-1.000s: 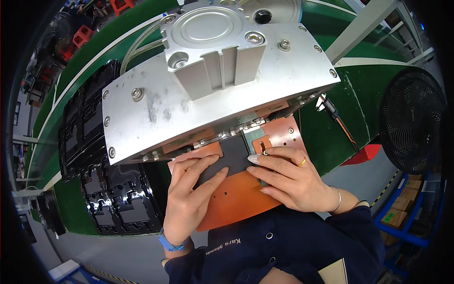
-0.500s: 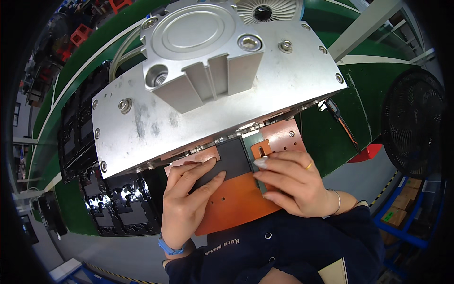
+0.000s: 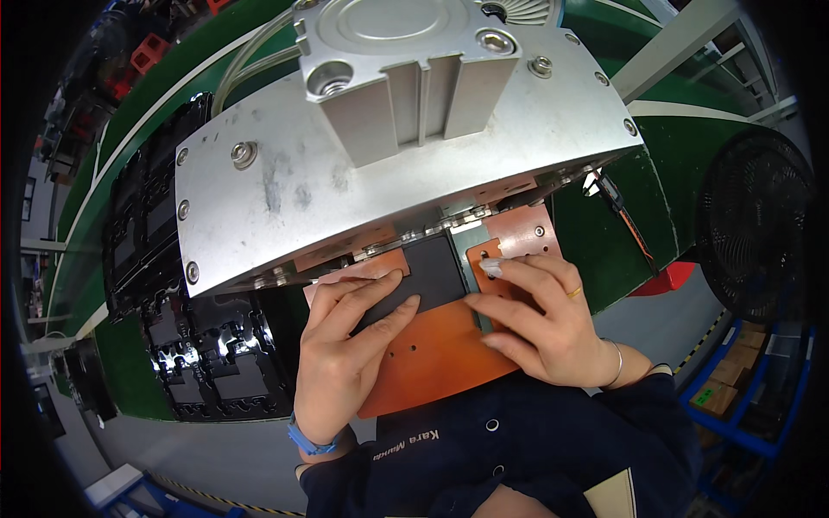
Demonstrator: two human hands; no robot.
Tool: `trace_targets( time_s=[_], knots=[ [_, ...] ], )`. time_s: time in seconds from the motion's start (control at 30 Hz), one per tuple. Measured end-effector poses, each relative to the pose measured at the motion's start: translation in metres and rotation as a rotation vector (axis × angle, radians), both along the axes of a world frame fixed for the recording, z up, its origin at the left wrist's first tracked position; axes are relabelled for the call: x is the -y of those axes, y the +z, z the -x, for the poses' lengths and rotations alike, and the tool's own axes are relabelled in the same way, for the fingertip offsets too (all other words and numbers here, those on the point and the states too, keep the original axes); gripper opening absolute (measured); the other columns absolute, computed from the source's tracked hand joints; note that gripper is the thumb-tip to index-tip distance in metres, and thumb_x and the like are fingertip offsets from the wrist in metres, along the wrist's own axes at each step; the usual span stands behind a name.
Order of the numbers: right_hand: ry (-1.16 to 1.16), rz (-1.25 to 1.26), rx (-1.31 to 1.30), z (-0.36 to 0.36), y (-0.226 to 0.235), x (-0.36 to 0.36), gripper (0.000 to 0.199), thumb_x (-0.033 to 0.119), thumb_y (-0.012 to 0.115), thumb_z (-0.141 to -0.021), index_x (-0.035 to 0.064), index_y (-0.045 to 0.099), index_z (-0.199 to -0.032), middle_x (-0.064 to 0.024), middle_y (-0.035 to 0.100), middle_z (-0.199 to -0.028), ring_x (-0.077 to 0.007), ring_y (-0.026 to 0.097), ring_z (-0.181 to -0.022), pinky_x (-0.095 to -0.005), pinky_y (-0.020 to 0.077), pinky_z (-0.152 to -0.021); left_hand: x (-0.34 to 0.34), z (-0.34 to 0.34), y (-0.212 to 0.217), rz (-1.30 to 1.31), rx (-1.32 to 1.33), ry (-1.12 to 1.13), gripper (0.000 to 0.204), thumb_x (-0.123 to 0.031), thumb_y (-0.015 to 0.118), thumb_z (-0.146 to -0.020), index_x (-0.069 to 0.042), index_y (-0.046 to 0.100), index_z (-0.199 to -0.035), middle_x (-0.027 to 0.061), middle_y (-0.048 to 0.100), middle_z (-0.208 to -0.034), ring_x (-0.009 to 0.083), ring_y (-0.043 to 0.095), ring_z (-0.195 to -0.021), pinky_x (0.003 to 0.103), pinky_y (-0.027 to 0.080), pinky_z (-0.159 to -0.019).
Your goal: The person repeatedly takes battery components from a tray, measures them with digital calipers, and positions them on a machine fixture by hand.
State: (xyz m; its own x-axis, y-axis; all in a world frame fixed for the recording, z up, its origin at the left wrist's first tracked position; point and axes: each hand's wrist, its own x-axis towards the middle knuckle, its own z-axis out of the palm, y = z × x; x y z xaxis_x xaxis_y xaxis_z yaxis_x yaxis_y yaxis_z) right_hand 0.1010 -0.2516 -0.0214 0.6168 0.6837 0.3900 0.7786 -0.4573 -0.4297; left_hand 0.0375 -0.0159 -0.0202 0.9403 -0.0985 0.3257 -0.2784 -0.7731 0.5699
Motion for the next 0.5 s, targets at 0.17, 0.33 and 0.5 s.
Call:
trace_targets(
  time_s=[0.17, 0.33, 0.5],
  knots=[
    [0.019, 0.144, 0.008, 0.0024, 0.0004, -0.0064, 0.048, 0.032, 0.077, -0.074, 0.0137, 0.067, -0.118, -0.0134, 0.052, -0.134, -0.0307, 0.049, -0.120, -0.0446, 0.0381, -0.101, 0.0007, -0.0009, -0.0008, 0.007, -0.007, -0.003, 0.039, 0.003, 0.071, -0.065, -0.009, 0.077, -0.102, 0.0096, 0.068, -0.114, 0.0258, 0.058, -0.095, 0.034, 0.052, -0.082],
    [0.022, 0.148, 0.052, 0.0032, -0.0024, -0.0068, 0.048, 0.032, 0.077, -0.074, 0.0120, 0.066, -0.117, -0.0133, 0.052, -0.134, -0.0309, 0.048, -0.121, -0.0455, 0.0382, -0.101, -0.0001, -0.0006, -0.0002, 0.002, -0.002, -0.005, 0.039, 0.002, 0.071, -0.065, -0.008, 0.077, -0.102, 0.0097, 0.068, -0.114, 0.0262, 0.058, -0.096, 0.034, 0.052, -0.082],
    [0.024, 0.138, 0.071, 0.0031, -0.0038, -0.0062, 0.048, 0.032, 0.076, -0.075, 0.0107, 0.066, -0.117, -0.0129, 0.053, -0.133, -0.0306, 0.048, -0.121, -0.0455, 0.0383, -0.101, -0.0006, -0.0014, -0.0018, -0.001, 0.015, -0.015, 0.039, 0.002, 0.070, -0.065, -0.008, 0.077, -0.102, 0.0097, 0.068, -0.114, 0.0268, 0.058, -0.097, 0.035, 0.052, -0.083]
  ],
)
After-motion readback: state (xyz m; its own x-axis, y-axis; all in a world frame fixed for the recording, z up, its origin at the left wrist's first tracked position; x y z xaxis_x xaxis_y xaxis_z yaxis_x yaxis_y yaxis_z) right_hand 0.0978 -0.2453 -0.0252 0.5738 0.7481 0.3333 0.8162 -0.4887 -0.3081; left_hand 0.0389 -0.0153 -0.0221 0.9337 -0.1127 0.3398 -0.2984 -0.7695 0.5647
